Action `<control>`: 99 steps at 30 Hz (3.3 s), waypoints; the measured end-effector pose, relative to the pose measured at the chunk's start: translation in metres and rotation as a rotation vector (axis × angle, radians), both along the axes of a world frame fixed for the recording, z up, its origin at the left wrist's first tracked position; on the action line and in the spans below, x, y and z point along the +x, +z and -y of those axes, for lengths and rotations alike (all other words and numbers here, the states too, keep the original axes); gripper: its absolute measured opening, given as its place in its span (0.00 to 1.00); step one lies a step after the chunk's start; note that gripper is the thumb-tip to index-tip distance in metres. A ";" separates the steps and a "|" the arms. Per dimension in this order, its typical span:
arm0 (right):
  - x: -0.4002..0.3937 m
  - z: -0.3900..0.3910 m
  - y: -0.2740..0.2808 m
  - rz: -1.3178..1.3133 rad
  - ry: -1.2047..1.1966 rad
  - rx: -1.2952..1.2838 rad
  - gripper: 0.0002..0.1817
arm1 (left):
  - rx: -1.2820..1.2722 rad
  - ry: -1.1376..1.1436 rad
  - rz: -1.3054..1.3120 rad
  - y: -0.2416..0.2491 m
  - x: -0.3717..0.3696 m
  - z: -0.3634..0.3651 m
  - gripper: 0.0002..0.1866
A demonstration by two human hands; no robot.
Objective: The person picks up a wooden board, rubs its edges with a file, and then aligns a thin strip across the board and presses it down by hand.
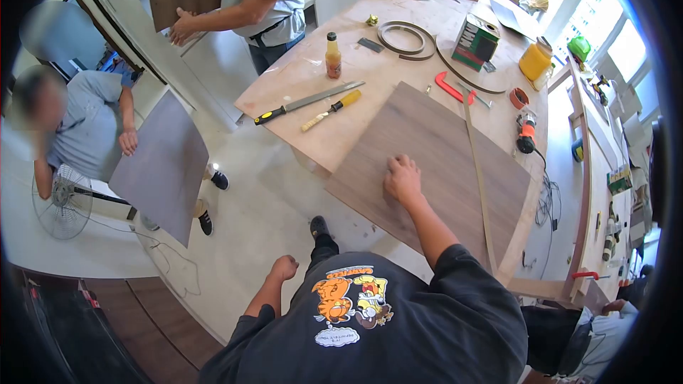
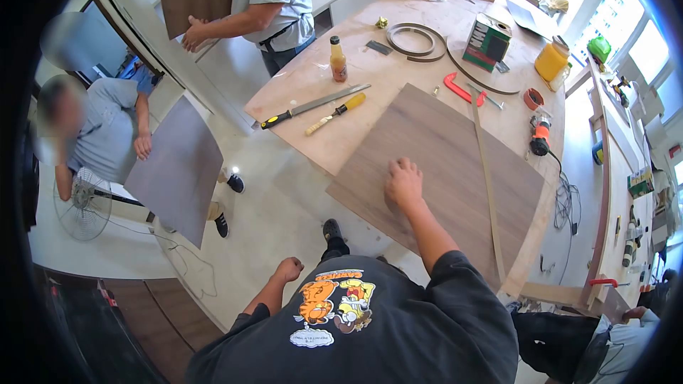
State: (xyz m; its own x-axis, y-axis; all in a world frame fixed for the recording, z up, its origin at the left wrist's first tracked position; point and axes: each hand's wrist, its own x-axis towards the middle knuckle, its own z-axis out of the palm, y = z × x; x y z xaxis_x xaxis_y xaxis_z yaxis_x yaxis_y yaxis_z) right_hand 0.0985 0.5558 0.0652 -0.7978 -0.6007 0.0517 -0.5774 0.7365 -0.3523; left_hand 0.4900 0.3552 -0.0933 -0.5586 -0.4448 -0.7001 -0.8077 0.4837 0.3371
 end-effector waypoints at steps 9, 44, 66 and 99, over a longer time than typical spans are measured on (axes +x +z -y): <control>0.021 -0.114 -0.027 -0.122 -0.245 0.085 0.31 | 0.024 -0.285 0.124 -0.006 0.018 -0.023 0.21; 0.021 -0.128 -0.047 -0.147 -0.365 -0.504 0.10 | -0.084 -0.339 0.036 -0.031 -0.014 -0.005 0.19; 0.022 -0.130 -0.055 -0.104 -0.322 -0.613 0.15 | -0.011 -0.299 0.045 0.005 -0.046 -0.025 0.20; 0.024 -0.132 -0.054 -0.152 -0.344 -0.566 0.11 | -0.011 -0.211 -0.033 0.001 -0.035 -0.029 0.17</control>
